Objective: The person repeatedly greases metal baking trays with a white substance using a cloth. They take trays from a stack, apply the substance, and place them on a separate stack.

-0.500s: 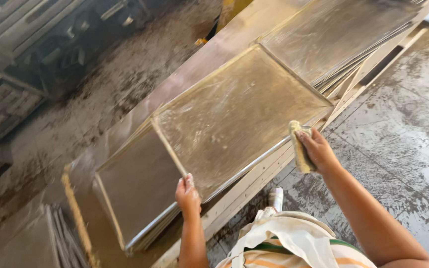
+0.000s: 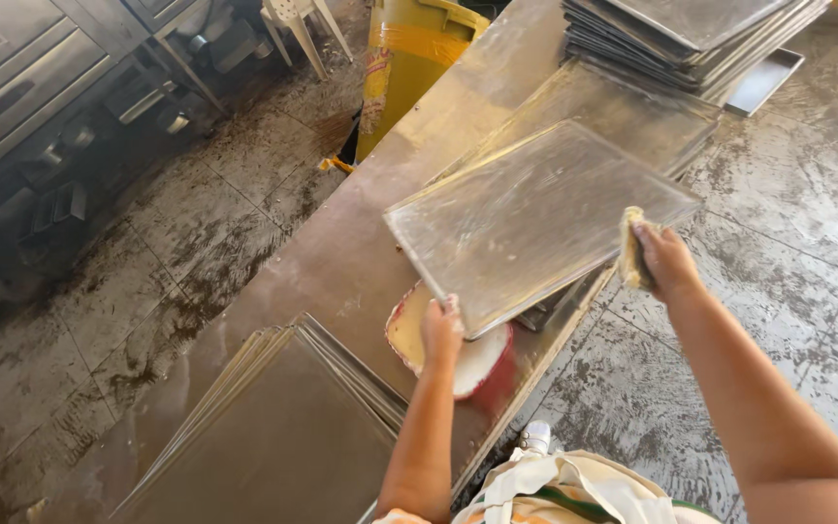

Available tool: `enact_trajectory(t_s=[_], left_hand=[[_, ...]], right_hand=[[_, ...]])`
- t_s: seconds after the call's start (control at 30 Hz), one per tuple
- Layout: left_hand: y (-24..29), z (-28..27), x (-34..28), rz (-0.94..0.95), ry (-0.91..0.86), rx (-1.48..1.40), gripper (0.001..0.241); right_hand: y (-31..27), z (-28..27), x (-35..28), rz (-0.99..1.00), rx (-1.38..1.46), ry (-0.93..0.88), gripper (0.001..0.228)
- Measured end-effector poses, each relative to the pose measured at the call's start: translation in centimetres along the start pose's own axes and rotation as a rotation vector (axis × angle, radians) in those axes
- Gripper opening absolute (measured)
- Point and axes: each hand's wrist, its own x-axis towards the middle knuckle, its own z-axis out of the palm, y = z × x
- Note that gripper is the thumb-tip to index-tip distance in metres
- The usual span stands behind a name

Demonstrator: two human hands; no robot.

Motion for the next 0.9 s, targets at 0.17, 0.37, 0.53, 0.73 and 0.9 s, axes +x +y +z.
enact_trajectory(t_s=[0.17, 0.37, 0.53, 0.73, 0.9], left_hand=[[2.0, 7.8, 4.4, -0.106, -0.298, -0.161, 0.032], [6.7, 7.0, 5.2, -0.21, -0.378, -0.613, 0.041], [6.1, -5.2, 0.3, 0.101, -0.142, -0.248, 0.038], [2.9, -11.1, -11.0, 0.099, 0.187, 0.185, 0.084], [2.0, -8.4, -15.7, -0.117, -0.083, 0.042, 0.105]], right_hand=[[-4.3, 0.4, 4.1, -0.061, -0.134, 0.106, 0.043], [-2.6, 0.7, 3.5, -0.11, -0.3, -0.045, 0.043], [1.2, 5.9, -3.1, -0.231, -0.695, -0.376, 0.042], [5.5, 16.7, -10.9, -0.668, -1.217, -0.629, 0.047], [11.3, 24.4, -9.9, -0.913, -1.388, -0.697, 0.041]])
